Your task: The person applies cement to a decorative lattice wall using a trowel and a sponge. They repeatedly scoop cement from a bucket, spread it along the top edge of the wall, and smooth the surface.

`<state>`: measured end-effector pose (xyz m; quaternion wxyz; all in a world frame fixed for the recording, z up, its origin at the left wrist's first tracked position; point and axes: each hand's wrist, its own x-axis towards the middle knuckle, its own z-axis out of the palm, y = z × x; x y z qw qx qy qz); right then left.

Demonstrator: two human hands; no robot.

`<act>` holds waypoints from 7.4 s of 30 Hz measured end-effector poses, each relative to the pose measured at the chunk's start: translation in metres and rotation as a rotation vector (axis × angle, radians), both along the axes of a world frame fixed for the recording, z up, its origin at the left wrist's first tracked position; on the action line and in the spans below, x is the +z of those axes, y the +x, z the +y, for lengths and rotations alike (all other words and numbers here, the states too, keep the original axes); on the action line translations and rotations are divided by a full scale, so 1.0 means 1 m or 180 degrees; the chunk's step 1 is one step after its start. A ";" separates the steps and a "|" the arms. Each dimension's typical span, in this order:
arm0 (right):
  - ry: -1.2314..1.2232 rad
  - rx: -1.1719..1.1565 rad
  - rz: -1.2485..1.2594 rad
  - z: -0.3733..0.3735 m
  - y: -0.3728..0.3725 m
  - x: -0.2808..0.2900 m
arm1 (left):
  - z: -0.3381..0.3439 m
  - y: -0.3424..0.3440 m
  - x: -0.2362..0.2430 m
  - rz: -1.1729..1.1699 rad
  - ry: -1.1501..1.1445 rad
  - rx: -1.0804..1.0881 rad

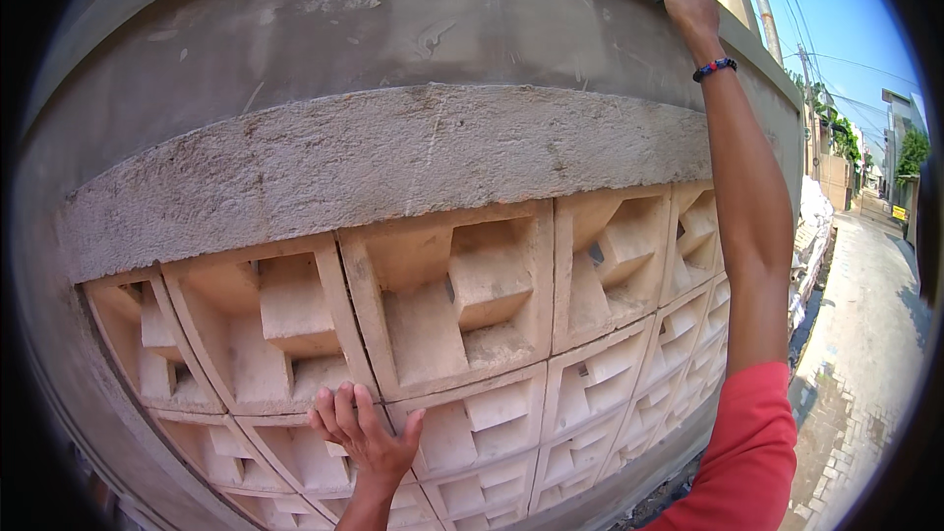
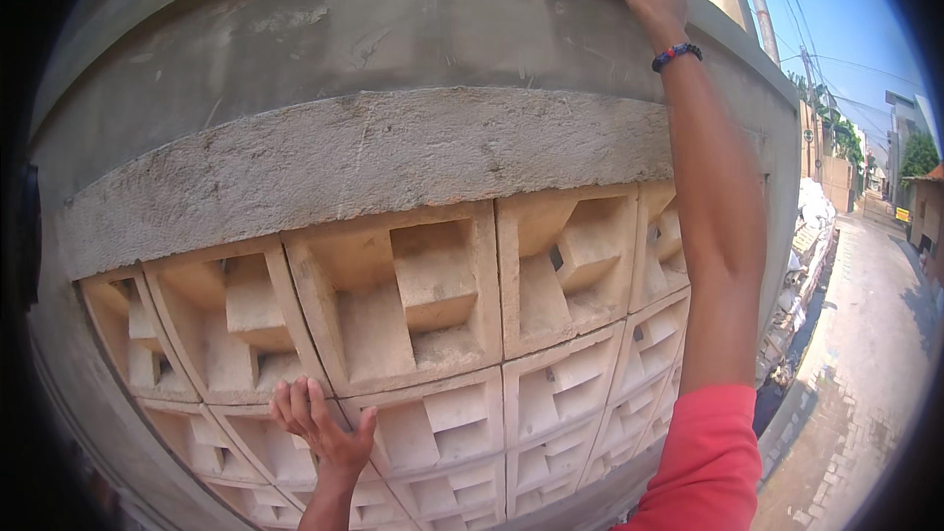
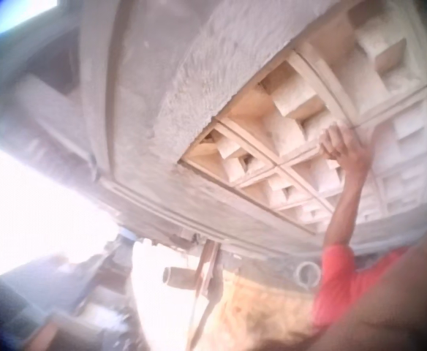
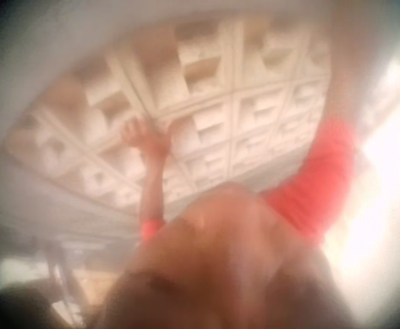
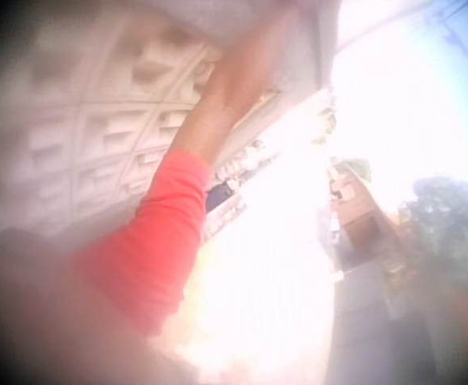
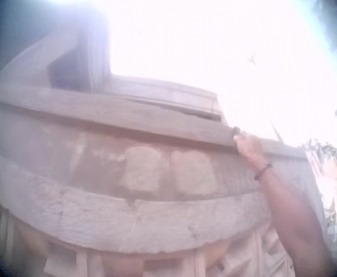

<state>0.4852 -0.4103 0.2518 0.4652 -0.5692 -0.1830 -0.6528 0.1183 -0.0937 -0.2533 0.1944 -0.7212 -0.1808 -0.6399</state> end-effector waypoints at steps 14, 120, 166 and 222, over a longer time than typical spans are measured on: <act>-0.0435 -0.0018 -0.1170 0.016 0.011 -0.037 | -0.006 -0.010 0.000 0.0017 0.0166 0.0412; -0.0088 0.0052 -0.1207 -0.021 0.062 -0.090 | -0.015 0.002 0.005 0.0016 0.0310 0.0712; 0.0153 0.0287 -0.0361 0.112 -0.138 -0.109 | -0.023 -0.034 0.016 0.0772 -0.0142 -0.0327; 0.0498 0.0323 0.0451 0.024 -0.014 -0.131 | -0.040 -0.032 0.022 0.0508 -0.0401 -0.0212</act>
